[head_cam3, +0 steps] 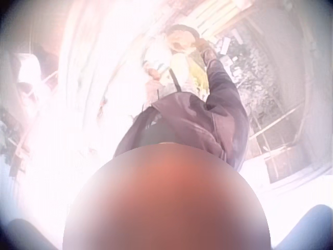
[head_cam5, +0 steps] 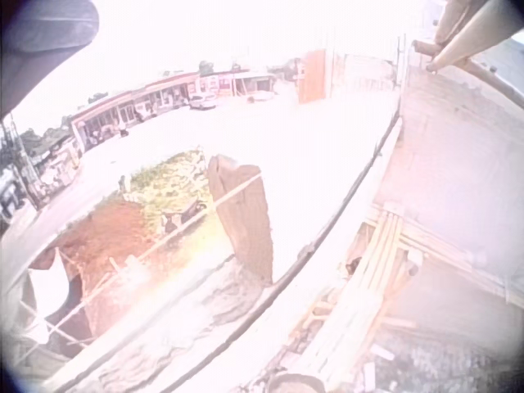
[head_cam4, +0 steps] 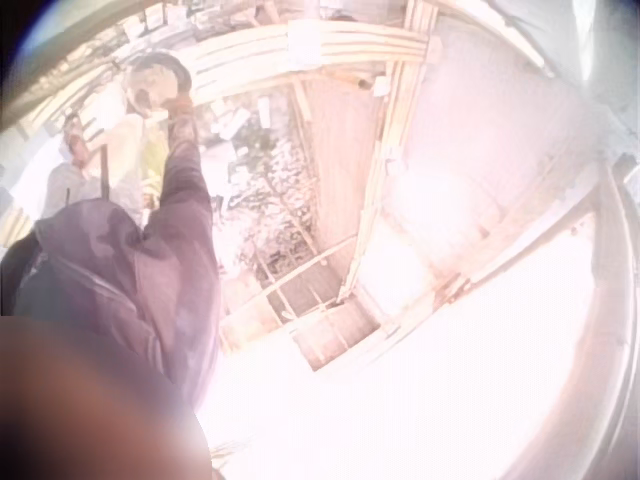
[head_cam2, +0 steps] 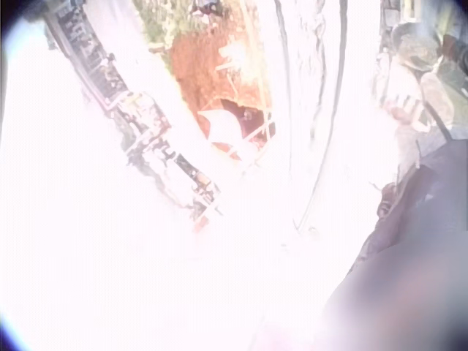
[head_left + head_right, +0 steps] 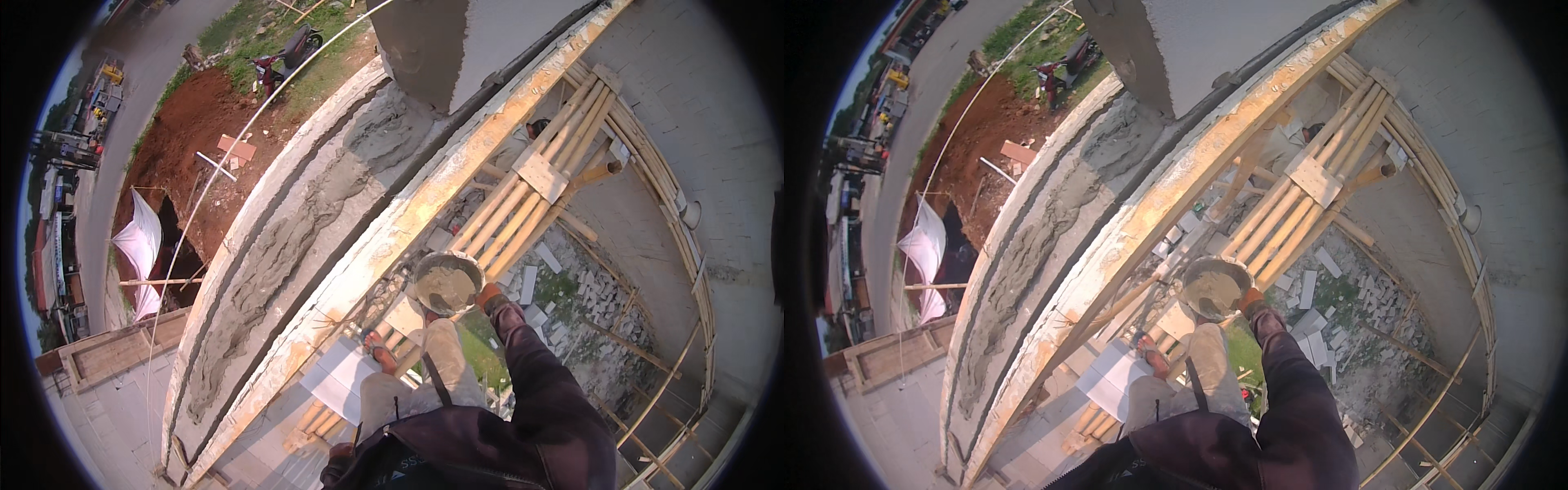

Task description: The person scoops cement from a bucket and applies it to a long curved beam using a trowel. They smooth the surface and then place a white rectangular tile onto the wet cement, pressing it into place.

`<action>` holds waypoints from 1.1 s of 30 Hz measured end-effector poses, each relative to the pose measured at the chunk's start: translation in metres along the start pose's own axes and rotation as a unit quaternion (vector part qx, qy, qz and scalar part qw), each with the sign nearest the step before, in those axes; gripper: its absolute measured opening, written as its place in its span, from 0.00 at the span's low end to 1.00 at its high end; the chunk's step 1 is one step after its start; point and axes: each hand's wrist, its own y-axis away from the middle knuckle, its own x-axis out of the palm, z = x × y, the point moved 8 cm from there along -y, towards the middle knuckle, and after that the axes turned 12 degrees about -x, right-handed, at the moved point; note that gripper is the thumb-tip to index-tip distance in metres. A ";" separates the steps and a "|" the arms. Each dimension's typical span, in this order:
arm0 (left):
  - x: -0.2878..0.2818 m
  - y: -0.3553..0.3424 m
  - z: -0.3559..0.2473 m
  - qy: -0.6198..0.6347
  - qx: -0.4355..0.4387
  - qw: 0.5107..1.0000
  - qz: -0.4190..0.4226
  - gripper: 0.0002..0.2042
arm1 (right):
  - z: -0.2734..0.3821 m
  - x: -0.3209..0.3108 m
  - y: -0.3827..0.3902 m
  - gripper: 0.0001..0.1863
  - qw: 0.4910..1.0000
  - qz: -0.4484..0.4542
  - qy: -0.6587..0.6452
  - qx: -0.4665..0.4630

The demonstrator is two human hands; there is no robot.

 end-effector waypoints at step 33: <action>0.309 -0.121 -0.184 0.761 -0.507 0.395 0.083 0.16 | 0.359 0.384 0.016 0.23 0.759 0.285 0.487 -0.326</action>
